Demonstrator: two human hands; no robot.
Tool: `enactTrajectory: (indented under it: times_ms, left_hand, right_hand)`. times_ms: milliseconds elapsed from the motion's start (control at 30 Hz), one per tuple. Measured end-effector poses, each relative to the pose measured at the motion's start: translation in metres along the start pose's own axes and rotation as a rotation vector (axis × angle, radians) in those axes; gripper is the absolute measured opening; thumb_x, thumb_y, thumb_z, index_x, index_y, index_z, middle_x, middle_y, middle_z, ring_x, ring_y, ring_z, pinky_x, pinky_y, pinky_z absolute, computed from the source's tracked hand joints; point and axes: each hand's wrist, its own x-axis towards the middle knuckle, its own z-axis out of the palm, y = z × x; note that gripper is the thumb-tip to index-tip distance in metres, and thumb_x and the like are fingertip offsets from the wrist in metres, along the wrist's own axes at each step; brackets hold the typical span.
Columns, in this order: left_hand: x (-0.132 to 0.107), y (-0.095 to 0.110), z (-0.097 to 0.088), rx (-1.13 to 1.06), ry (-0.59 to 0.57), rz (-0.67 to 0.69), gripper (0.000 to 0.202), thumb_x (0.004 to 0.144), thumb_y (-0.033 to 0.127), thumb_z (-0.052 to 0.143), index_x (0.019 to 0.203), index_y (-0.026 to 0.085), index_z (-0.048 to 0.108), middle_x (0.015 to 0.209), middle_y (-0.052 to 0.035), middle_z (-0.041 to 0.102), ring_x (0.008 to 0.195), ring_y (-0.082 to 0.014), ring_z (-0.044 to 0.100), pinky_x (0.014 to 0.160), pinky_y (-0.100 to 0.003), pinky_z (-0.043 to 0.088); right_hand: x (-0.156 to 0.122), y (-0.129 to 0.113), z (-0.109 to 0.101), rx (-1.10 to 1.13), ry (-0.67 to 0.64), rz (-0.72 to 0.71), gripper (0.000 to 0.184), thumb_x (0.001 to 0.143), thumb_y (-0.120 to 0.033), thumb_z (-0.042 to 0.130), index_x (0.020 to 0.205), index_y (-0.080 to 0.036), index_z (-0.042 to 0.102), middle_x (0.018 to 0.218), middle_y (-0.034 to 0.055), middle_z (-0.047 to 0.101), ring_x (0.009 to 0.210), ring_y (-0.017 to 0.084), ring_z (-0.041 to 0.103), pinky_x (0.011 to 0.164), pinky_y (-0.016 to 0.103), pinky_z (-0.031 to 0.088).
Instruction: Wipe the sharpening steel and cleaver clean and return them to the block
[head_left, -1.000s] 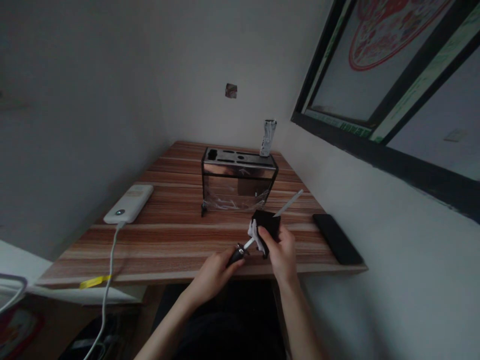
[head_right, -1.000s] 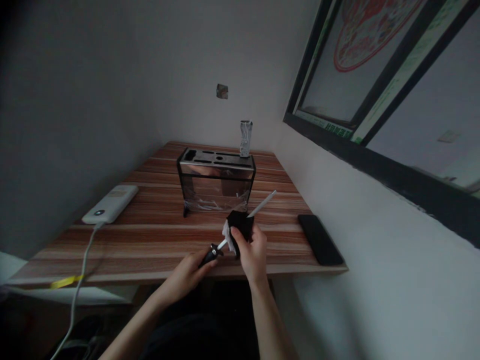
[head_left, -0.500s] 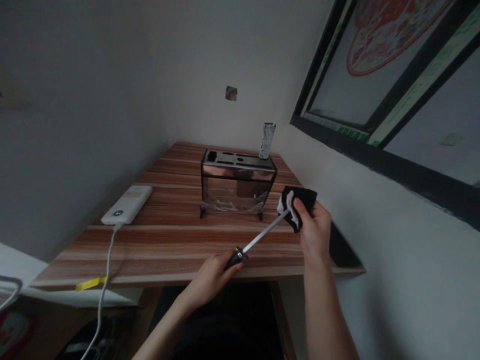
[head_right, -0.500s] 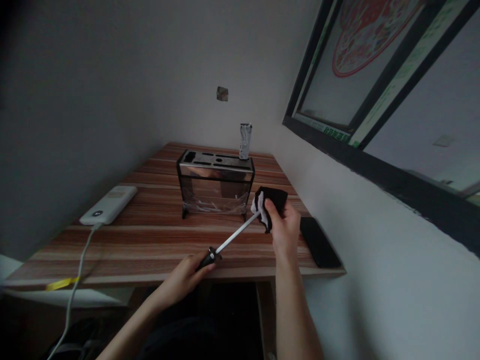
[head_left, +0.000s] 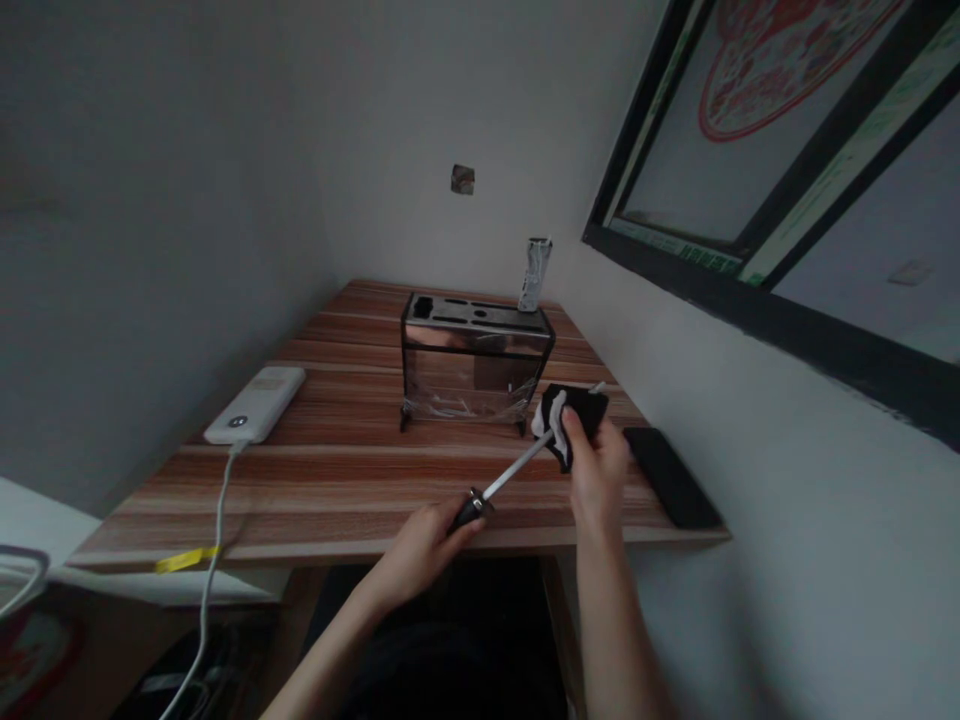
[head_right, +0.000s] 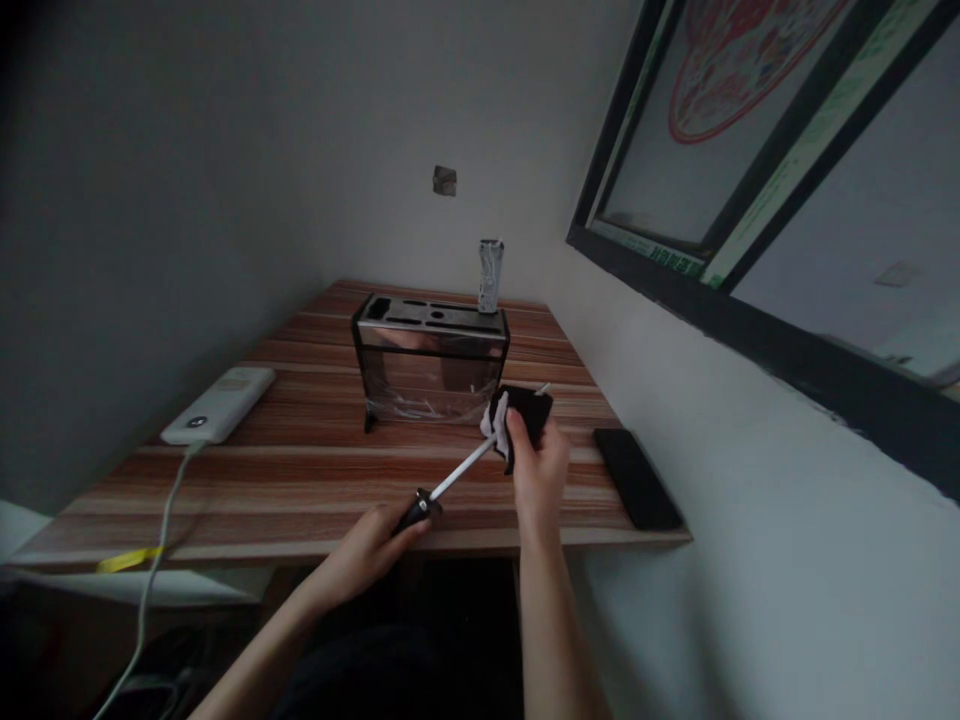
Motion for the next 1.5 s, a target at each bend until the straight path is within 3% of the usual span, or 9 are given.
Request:
enactTrajectory:
  times_ms: [133,300,400,533,733,1033,1300,1500]
  left_hand:
    - [0.001,0.001,-0.001,-0.029,0.016,0.01,0.03,0.091,0.04,0.039,0.092,0.016,0.058,0.075,-0.002,0.062,0.069,-0.0163,0.057,0.062,-0.022,0.039]
    - [0.001,0.002,0.0,-0.096,0.036,0.013,0.03,0.09,0.038,0.041,0.1,0.016,0.058,0.084,-0.0048,0.067,0.075,-0.0183,0.06,0.068,-0.024,0.042]
    - [0.001,0.001,0.001,-0.122,0.05,0.009,0.029,0.09,0.036,0.041,0.104,0.016,0.057,0.093,-0.0068,0.068,0.083,-0.0205,0.062,0.074,-0.026,0.044]
    - [0.0,0.001,0.001,-0.108,0.03,-0.013,0.03,0.09,0.036,0.041,0.105,0.015,0.057,0.088,-0.0071,0.069,0.089,-0.0234,0.062,0.074,-0.026,0.045]
    - [0.003,-0.002,0.002,-0.131,0.037,0.009,0.028,0.09,0.036,0.043,0.105,0.016,0.056,0.095,-0.0068,0.068,0.087,-0.0213,0.063,0.076,-0.025,0.044]
    - [0.003,-0.001,0.002,-0.086,0.035,0.017,0.025,0.091,0.036,0.043,0.095,0.017,0.058,0.086,-0.0041,0.066,0.079,-0.0185,0.061,0.069,-0.023,0.041]
    - [0.001,0.002,-0.001,-0.055,-0.001,0.024,0.029,0.091,0.039,0.041,0.098,0.018,0.06,0.088,-0.0043,0.066,0.081,-0.0188,0.061,0.072,-0.023,0.042]
    - [0.0,0.001,-0.001,-0.033,-0.007,0.035,0.03,0.092,0.04,0.04,0.099,0.019,0.06,0.086,-0.0033,0.066,0.079,-0.0177,0.061,0.071,-0.023,0.042]
  right_hand:
    - [-0.027,0.009,0.008,-0.075,-0.138,0.074,0.033,0.073,-0.045,0.066,0.084,-0.014,0.066,0.073,0.0049,0.068,0.061,0.016,0.061,0.052,0.024,0.048]
    - [-0.062,0.014,0.018,-0.139,-0.247,0.132,0.03,0.074,-0.041,0.066,0.088,-0.015,0.065,0.079,0.0065,0.07,0.07,0.019,0.065,0.063,0.029,0.051]
    - [-0.078,0.015,0.023,-0.111,-0.285,0.185,0.033,0.072,-0.037,0.067,0.097,-0.015,0.064,0.088,0.0082,0.071,0.078,0.021,0.066,0.07,0.031,0.052]
    - [-0.085,0.015,0.025,-0.091,-0.303,0.217,0.034,0.071,-0.035,0.069,0.1,-0.016,0.063,0.094,0.0087,0.071,0.084,0.022,0.067,0.075,0.033,0.052]
    - [-0.078,0.015,0.022,-0.038,-0.29,0.246,0.034,0.069,-0.036,0.072,0.096,-0.016,0.065,0.09,0.0083,0.072,0.081,0.022,0.068,0.073,0.033,0.054]
    - [-0.061,0.009,0.013,-0.04,-0.28,0.204,0.031,0.071,-0.038,0.069,0.092,-0.016,0.066,0.085,0.0073,0.072,0.074,0.02,0.067,0.066,0.03,0.055]
    - [-0.028,0.007,-0.001,-0.006,-0.179,0.149,0.031,0.069,-0.038,0.072,0.088,-0.015,0.066,0.074,0.0049,0.07,0.052,0.013,0.059,0.042,0.021,0.046]
    - [0.005,-0.007,-0.013,0.037,-0.076,0.069,0.029,0.065,-0.037,0.075,0.082,-0.014,0.068,0.071,0.0041,0.07,0.056,0.014,0.061,0.049,0.023,0.048]
